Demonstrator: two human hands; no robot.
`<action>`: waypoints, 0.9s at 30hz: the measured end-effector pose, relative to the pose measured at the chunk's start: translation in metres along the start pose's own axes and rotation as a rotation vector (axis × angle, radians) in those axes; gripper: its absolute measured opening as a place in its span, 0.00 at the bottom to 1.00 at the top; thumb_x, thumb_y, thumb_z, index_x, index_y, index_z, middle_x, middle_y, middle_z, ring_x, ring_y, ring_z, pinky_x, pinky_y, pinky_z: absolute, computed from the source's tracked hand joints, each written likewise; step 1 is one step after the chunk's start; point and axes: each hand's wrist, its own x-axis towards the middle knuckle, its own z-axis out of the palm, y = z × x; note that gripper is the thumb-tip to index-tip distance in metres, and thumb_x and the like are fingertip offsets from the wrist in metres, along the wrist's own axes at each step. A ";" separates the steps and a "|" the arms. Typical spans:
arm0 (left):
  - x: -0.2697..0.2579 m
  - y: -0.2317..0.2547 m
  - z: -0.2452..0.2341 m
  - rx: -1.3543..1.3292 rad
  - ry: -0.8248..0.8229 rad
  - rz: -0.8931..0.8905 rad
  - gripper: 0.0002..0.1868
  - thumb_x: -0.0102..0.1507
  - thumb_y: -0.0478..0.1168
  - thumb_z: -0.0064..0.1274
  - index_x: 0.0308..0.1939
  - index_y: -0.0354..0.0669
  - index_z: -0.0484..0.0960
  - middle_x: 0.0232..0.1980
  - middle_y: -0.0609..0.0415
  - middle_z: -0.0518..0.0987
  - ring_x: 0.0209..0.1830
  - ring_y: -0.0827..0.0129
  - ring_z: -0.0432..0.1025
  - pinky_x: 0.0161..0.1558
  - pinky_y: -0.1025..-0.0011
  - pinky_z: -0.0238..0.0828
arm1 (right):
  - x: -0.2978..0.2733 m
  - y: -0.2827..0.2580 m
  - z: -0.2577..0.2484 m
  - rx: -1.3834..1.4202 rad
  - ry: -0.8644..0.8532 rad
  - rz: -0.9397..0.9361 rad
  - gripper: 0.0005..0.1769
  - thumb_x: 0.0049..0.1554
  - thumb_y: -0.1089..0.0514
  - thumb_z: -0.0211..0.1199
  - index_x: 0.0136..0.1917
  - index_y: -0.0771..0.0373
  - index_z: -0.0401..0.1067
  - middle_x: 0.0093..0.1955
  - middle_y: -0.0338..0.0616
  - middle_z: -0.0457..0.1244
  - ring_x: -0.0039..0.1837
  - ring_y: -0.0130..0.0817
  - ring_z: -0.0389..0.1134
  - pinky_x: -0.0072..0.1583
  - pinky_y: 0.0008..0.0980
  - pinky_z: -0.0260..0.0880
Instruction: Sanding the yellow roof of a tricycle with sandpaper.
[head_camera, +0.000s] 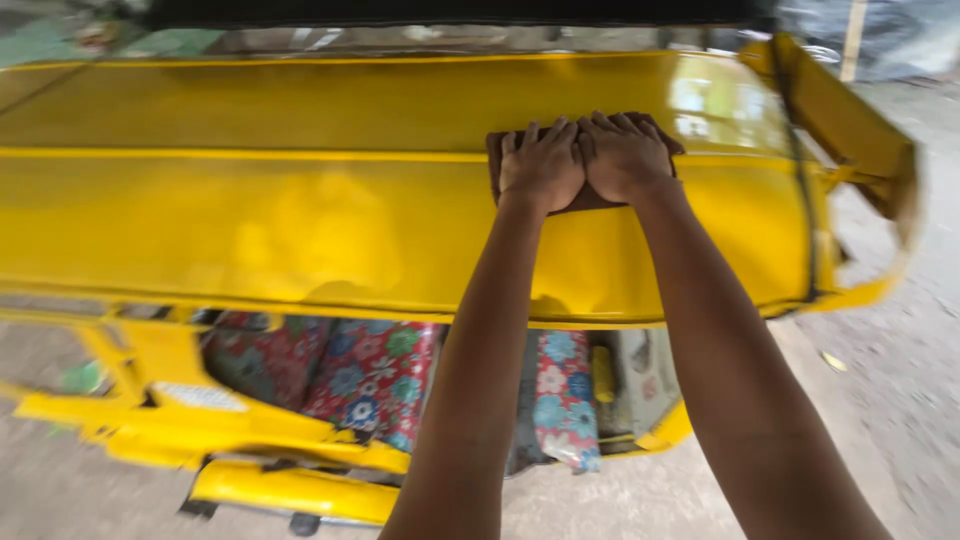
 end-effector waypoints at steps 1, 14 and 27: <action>-0.006 -0.023 -0.004 0.006 0.007 -0.025 0.33 0.69 0.53 0.23 0.80 0.60 0.51 0.84 0.68 0.46 0.83 0.60 0.40 0.78 0.48 0.30 | 0.005 -0.027 0.002 0.009 -0.001 -0.026 0.31 0.68 0.41 0.35 0.79 0.49 0.59 0.84 0.40 0.49 0.83 0.42 0.45 0.80 0.45 0.39; -0.129 -0.359 -0.042 0.008 0.364 -0.282 0.30 0.71 0.54 0.26 0.79 0.64 0.59 0.83 0.64 0.54 0.84 0.57 0.44 0.79 0.47 0.32 | 0.058 -0.372 0.097 0.046 0.103 -0.421 0.31 0.68 0.43 0.39 0.79 0.54 0.60 0.82 0.44 0.52 0.82 0.44 0.49 0.78 0.52 0.41; -0.200 -0.563 -0.079 -0.035 0.515 -0.455 0.30 0.71 0.56 0.29 0.78 0.65 0.60 0.83 0.63 0.55 0.84 0.57 0.45 0.79 0.49 0.34 | 0.105 -0.593 0.166 0.104 0.224 -0.651 0.30 0.69 0.43 0.42 0.79 0.55 0.62 0.82 0.44 0.54 0.81 0.47 0.51 0.79 0.49 0.41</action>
